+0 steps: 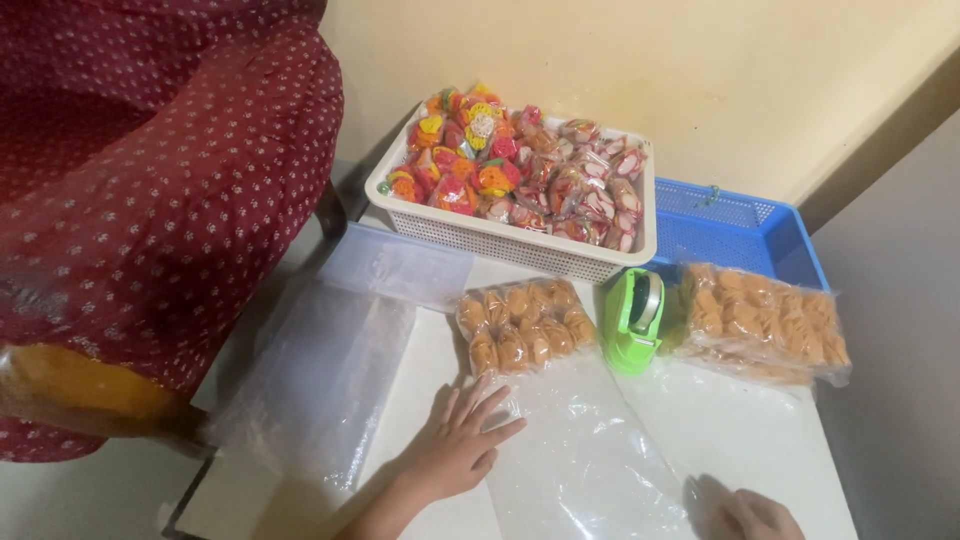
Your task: The person is manually packing small, individually wrapped snacks into clear plastic bags from a large tray.
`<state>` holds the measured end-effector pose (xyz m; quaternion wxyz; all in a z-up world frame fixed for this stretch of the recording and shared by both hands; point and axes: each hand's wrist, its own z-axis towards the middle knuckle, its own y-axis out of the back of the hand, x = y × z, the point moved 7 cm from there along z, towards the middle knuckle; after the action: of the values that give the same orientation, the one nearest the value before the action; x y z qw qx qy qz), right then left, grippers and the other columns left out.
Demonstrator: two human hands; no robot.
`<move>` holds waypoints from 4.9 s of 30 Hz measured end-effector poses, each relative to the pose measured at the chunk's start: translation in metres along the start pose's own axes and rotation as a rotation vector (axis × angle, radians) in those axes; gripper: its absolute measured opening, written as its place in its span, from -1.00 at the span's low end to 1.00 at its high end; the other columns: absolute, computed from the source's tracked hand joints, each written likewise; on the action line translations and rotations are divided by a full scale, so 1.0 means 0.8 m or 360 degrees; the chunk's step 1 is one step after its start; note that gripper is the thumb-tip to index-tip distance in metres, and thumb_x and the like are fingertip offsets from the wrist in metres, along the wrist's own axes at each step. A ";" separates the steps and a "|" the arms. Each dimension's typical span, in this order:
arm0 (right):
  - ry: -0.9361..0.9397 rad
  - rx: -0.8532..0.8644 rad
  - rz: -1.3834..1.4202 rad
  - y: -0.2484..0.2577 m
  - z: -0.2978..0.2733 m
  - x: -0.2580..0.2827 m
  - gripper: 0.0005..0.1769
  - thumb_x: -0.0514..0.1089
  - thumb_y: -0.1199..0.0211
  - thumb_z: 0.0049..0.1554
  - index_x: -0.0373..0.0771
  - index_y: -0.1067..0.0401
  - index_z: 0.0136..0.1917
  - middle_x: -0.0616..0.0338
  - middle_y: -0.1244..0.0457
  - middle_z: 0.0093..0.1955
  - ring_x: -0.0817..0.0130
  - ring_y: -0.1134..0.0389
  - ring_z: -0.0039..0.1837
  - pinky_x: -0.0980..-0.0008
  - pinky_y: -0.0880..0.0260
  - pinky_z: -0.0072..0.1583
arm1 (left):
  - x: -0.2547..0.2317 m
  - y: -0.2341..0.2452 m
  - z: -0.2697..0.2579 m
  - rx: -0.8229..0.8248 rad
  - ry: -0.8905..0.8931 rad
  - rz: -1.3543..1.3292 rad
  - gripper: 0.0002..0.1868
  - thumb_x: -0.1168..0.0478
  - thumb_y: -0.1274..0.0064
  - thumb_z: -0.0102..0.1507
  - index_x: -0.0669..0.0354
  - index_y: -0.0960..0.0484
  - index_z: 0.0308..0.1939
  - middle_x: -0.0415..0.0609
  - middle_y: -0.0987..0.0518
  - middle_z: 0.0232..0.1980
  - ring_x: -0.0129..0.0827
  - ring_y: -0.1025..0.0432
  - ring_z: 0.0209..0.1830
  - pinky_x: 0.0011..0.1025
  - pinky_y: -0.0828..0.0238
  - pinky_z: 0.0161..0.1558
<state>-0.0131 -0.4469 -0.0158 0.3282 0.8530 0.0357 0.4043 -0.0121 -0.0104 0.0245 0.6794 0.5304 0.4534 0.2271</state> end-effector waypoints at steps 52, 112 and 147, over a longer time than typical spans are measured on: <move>0.1289 0.1156 0.0967 -0.076 -0.022 0.220 -0.08 0.13 -0.39 -0.15 -0.14 -0.31 0.45 0.01 -0.23 0.53 0.03 -0.29 0.45 -0.16 -0.22 0.42 | 0.053 0.174 0.066 -0.0827 -0.0492 -0.1779 -0.36 -0.30 0.09 0.38 0.05 -0.49 0.34 -0.01 -0.38 0.51 -0.17 -0.19 0.59 -0.07 0.10 0.57; 0.1747 0.0053 0.1259 0.036 -0.133 0.343 -0.93 -0.22 -0.38 0.24 -0.25 -0.53 -0.07 0.13 -0.39 -0.11 0.43 -0.45 -0.05 0.52 -0.50 0.11 | -0.009 0.299 0.084 -0.1283 -0.0294 -0.1530 -0.68 0.22 -0.19 0.28 0.22 -0.60 0.09 0.02 -0.66 0.16 -0.29 -0.64 0.08 -0.50 -0.61 0.00; 0.1996 -0.0239 0.1276 0.069 -0.147 0.347 -0.57 0.15 -0.32 0.43 -0.23 -0.42 -0.07 0.07 -0.28 -0.16 0.42 -0.30 -0.15 0.44 -0.31 0.08 | -0.030 0.340 0.054 -0.1495 -0.0006 -0.1510 -0.52 -0.02 0.15 0.37 0.35 -0.69 -0.17 0.09 -0.76 -0.33 -0.30 -0.68 -0.34 -0.43 -0.70 -0.21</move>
<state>0.0778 -0.3373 0.2552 0.1311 0.3853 -0.1253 0.9048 0.0606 0.0394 0.2869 0.8653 -0.0782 0.4893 0.0760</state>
